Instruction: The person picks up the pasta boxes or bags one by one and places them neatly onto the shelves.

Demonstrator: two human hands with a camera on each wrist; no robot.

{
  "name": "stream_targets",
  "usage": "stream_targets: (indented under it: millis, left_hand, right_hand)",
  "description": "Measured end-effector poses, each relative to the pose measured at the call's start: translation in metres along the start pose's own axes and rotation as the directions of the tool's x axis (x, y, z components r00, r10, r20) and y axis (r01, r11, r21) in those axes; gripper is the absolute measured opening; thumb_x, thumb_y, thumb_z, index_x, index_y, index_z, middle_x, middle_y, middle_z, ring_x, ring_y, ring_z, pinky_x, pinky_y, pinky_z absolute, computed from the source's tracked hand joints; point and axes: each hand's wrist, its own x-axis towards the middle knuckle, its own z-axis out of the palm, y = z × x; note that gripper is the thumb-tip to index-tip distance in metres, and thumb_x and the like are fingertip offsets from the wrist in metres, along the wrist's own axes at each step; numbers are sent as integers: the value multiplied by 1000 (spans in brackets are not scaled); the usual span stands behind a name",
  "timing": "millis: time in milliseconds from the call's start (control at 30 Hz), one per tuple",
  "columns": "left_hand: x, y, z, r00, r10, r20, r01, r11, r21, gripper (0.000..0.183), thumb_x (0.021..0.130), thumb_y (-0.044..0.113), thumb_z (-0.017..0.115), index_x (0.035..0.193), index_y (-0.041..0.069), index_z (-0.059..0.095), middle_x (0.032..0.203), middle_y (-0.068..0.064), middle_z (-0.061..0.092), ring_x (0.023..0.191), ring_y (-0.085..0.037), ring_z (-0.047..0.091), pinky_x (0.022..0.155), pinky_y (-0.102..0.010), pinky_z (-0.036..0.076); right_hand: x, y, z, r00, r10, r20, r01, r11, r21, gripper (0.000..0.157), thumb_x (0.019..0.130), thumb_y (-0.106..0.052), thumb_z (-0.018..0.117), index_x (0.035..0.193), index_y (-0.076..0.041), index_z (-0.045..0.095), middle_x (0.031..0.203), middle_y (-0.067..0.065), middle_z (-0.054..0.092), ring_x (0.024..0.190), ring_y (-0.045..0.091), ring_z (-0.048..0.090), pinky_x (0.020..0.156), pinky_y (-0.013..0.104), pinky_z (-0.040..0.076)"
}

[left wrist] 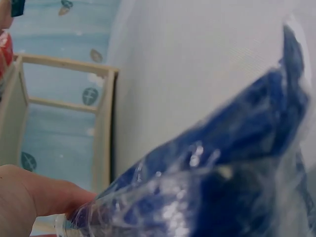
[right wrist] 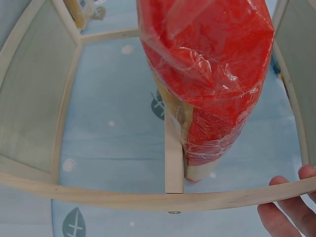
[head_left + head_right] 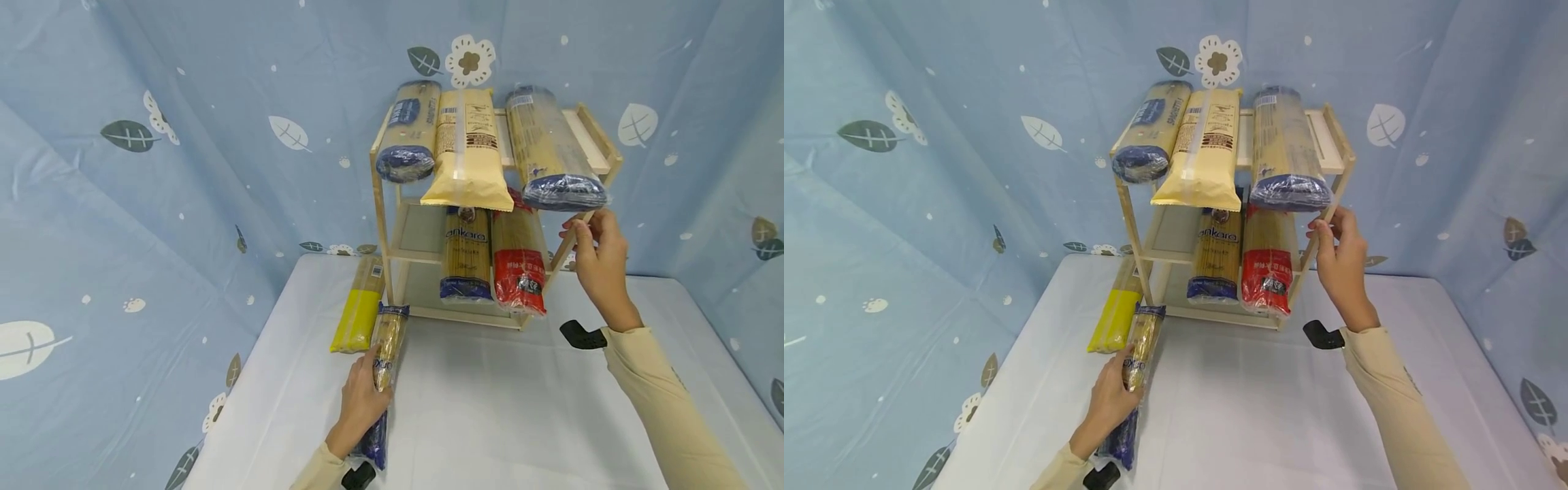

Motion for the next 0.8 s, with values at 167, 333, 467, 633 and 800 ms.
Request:
stream_targets:
  millis: [167, 333, 467, 633, 800]
  left_hand:
    - [0, 12, -10, 1000, -9, 20, 10, 1000, -25, 78, 65, -2, 74, 137, 6, 46, 112, -19, 58, 86, -25, 55, 58, -36, 46]
    - [-1, 24, -19, 1000, 12, 22, -11, 998, -60, 80, 65, -2, 75, 138, 9, 45, 114, -18, 58, 87, -25, 56, 59, -36, 46]
    - [-3, 34, -29, 999, 28, 27, -25, 996, -87, 81, 65, -1, 75, 139, 12, 45, 111, -18, 58, 82, -23, 55, 55, -33, 44]
    - [-4, 45, -40, 999, 37, 33, -33, 992, -119, 82, 65, 2, 77, 139, 14, 45, 111, -17, 58, 78, -21, 54, 54, -29, 44]
    - [-6, 54, -49, 998, 45, 36, -39, 989, -141, 83, 66, 3, 78, 140, 15, 44, 111, -16, 57, 76, -18, 54, 54, -26, 46]
  right_hand:
    - [0, -1, 0, 1000, -6, 1, 6, 1000, -6, 27, 101, -15, 44, 118, 6, 48, 97, 17, 62, 83, -6, 56, 67, 12, 43]
    - [0, -1, 0, 1000, -10, 4, 10, 1000, -11, 28, 101, -14, 44, 118, 8, 47, 97, 18, 62, 83, -7, 55, 67, 11, 42]
    - [1, 0, 0, 1000, -12, 3, 12, 1000, -7, 28, 101, -14, 44, 117, 9, 47, 97, 19, 62, 83, -7, 55, 67, 9, 41]
    - [1, 2, 0, 1000, -13, 1, 13, 1000, -8, 29, 101, -14, 43, 117, 10, 47, 96, 18, 62, 82, -8, 54, 66, 9, 40]
    - [1, 3, 0, 1000, -24, -2, 24, 1000, -9, 29, 101, -15, 43, 117, 9, 47, 96, 18, 61, 81, -9, 54, 66, 9, 39]
